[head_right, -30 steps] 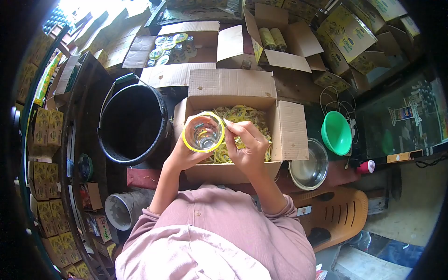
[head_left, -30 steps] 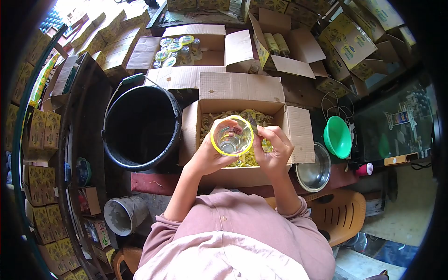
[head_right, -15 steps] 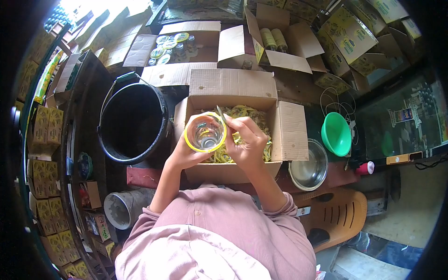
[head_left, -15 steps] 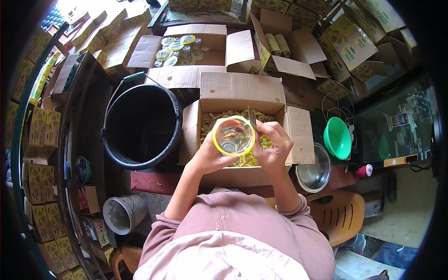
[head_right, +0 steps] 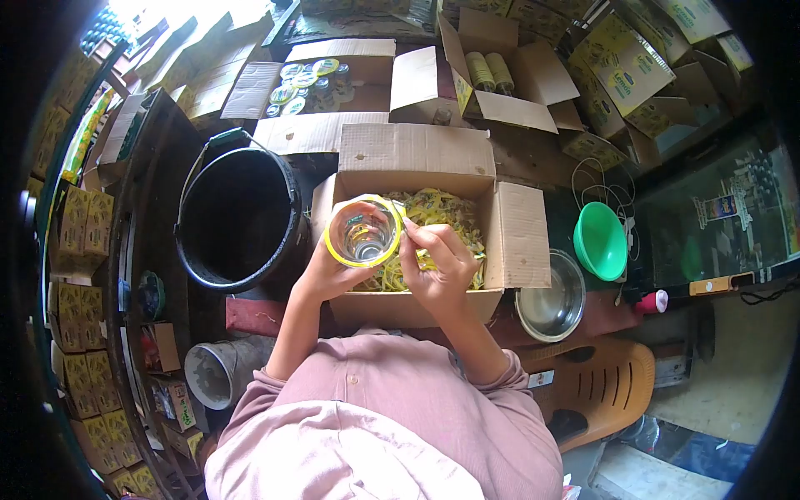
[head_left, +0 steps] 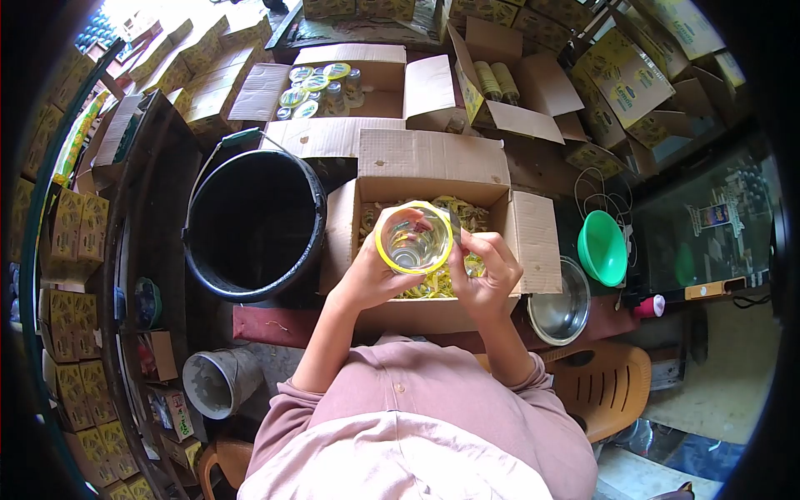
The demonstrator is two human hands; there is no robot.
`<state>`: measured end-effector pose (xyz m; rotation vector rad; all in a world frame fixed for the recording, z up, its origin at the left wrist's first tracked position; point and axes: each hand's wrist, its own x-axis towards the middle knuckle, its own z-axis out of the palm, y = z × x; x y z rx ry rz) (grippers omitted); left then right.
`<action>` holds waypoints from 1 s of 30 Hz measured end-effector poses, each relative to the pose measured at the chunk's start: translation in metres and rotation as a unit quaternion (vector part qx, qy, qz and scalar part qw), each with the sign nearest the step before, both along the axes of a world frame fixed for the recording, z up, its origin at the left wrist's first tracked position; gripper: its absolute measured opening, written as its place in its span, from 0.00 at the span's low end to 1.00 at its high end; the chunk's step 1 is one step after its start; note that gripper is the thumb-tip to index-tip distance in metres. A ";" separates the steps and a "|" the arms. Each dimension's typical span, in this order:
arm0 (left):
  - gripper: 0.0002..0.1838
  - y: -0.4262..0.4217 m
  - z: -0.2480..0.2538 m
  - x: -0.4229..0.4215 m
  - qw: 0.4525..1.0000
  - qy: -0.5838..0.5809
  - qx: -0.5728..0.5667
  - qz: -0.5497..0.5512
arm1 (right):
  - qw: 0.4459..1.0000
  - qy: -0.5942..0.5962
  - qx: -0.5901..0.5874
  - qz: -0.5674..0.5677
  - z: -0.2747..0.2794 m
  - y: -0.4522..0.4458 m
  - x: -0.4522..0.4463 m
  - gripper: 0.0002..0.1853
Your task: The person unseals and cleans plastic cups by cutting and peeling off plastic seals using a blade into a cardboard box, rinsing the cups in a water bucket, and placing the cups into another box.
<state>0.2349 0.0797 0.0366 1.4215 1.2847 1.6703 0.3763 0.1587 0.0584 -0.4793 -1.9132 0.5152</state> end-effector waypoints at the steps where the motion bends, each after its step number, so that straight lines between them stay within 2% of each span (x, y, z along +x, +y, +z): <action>1: 0.33 0.001 -0.001 0.001 1.000 0.010 -0.002 0.000 | 1.000 0.003 0.005 -0.005 0.001 0.000 0.000 0.14; 5: 0.33 0.000 0.001 0.002 1.000 -0.001 -0.012 -0.004 | 1.000 -0.005 0.005 0.000 0.003 0.002 0.000 0.14; 8: 0.33 0.000 0.003 0.002 0.999 0.038 -0.016 -0.032 | 1.000 -0.007 -0.008 0.014 0.004 0.005 0.001 0.14; 13: 0.32 -0.001 -0.001 0.002 0.999 -0.020 0.001 -0.045 | 0.995 0.011 -0.074 0.067 0.001 0.011 0.003 0.11; 16: 0.32 0.000 -0.003 0.003 0.998 -0.053 0.016 -0.036 | 0.994 0.023 -0.089 0.061 -0.003 0.008 0.004 0.11; 18: 0.32 0.000 -0.004 0.005 0.997 -0.063 0.035 -0.027 | 0.997 0.012 -0.061 0.054 -0.001 0.006 0.005 0.11; 21: 0.33 0.000 -0.002 0.006 1.000 -0.022 0.003 0.015 | 0.997 0.004 -0.046 0.057 0.000 0.005 0.004 0.12; 24: 0.34 0.000 -0.005 0.000 1.000 0.018 0.007 0.006 | 0.998 0.004 -0.036 0.058 0.000 0.005 0.002 0.13; 30: 0.33 0.001 -0.005 0.000 1.000 0.016 0.010 0.009 | 0.999 0.001 -0.010 0.040 0.002 0.003 -0.002 0.14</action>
